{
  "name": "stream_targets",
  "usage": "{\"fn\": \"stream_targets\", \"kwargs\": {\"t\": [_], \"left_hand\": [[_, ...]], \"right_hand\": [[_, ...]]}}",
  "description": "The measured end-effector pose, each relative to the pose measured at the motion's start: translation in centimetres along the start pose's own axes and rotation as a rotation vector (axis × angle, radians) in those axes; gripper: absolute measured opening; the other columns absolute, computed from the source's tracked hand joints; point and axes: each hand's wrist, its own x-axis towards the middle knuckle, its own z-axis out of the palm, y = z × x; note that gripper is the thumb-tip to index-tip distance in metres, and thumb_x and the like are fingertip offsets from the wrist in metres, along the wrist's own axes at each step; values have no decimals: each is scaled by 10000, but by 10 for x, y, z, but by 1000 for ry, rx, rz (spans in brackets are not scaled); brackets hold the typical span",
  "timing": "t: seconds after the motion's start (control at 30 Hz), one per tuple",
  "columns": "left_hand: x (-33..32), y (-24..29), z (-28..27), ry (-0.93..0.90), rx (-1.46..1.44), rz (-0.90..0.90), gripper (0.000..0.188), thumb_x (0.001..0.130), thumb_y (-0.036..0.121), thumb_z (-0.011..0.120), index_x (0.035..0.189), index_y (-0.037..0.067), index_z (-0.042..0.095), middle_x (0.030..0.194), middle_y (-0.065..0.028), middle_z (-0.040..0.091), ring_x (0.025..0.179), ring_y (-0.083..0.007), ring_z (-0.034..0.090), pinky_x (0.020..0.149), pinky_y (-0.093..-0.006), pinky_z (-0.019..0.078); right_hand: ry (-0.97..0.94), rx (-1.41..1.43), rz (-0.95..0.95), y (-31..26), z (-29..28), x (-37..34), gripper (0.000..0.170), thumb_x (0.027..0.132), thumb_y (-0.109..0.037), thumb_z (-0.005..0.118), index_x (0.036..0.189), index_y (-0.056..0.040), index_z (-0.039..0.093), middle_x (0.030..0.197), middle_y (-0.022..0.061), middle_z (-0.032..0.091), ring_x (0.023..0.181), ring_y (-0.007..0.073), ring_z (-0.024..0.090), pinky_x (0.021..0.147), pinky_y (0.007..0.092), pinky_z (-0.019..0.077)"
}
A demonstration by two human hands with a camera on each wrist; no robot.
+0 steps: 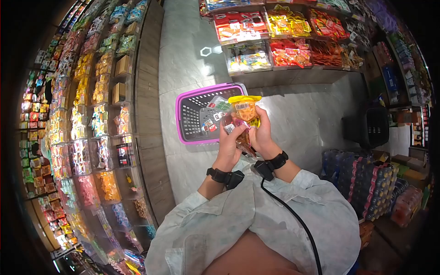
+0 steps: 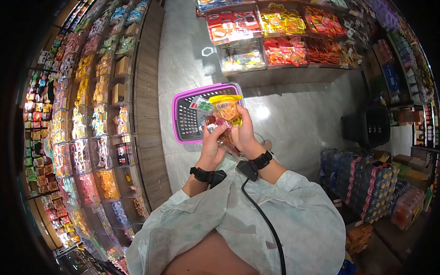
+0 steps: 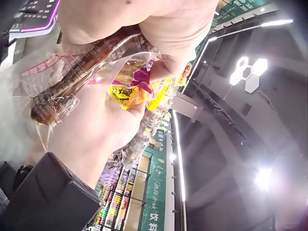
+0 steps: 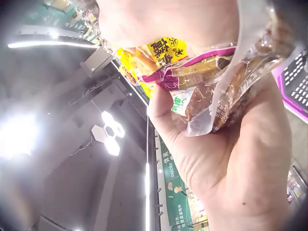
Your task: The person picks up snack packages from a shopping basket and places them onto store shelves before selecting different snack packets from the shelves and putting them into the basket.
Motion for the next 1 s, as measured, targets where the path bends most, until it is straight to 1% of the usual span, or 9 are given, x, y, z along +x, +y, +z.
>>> {"fn": "stream_targets", "kwargs": {"t": [0.13,0.23,0.3,0.53,0.67,0.73,0.77,0.93,1.0], "left_hand": [[-3,-21,20,5,-11,-16,533,917,-22,650,1384,104,426,1229,-74,588,1127,-200,633,935,-374,562],[-4,-26,31,-14,47,-55,352,949,24,633,1284,77,540,1172,-47,655,1049,-168,669,918,-337,558],[0,-31,34,-9,70,-67,329,954,35,632,1269,77,550,1153,-46,661,1045,-161,669,908,-332,557],[29,-27,38,-105,76,-147,256,973,64,621,1227,70,589,1111,-40,680,1016,-156,677,875,-325,558],[42,-32,30,-133,72,-264,390,927,9,658,1291,64,528,1150,-56,661,1050,-173,664,884,-334,548],[44,-36,27,-165,48,-247,310,954,48,639,1258,56,579,1148,-56,679,1023,-168,678,881,-334,557],[47,-37,25,-179,33,-238,275,968,68,629,1242,51,604,1147,-56,688,1010,-166,685,879,-333,562],[51,-36,6,-58,-36,-326,428,963,50,618,1366,100,485,1118,-86,659,1037,-212,679,868,-393,573],[54,-30,7,-70,-50,-311,395,967,61,617,1341,102,497,1108,-80,657,1012,-208,683,831,-388,581]], "right_hand": [[35,34,-2,-21,-15,-15,565,1045,-462,384,1300,2,582,1170,172,696,1090,266,670,1020,416,505],[36,30,-12,-32,-24,-23,574,1043,-467,386,1309,5,575,1177,175,688,1096,271,666,1025,416,501],[29,33,-28,-37,-34,-23,581,1042,-469,388,1317,9,568,1188,179,681,1096,279,664,1033,421,496],[21,14,-218,-57,-23,-23,577,1050,-452,391,1343,21,545,1266,192,651,1141,291,653,1055,439,482],[53,-30,-280,-59,-29,-24,556,1054,-428,406,1358,19,533,1285,187,645,1183,294,637,1076,447,471],[58,-53,-296,-57,-31,-23,527,1057,-404,418,1358,13,533,1302,180,641,1206,291,630,1086,451,466],[98,-49,-311,-55,-30,-19,520,1053,-396,426,1357,11,539,1294,179,647,1195,295,637,1074,456,476],[311,-100,-340,-54,-38,-24,471,1048,-347,440,1324,8,580,1256,167,673,1158,291,659,1042,463,503],[243,-72,-252,-65,-56,-27,463,1055,-346,441,1313,7,592,1269,157,672,1189,279,644,1065,448,480]]}}
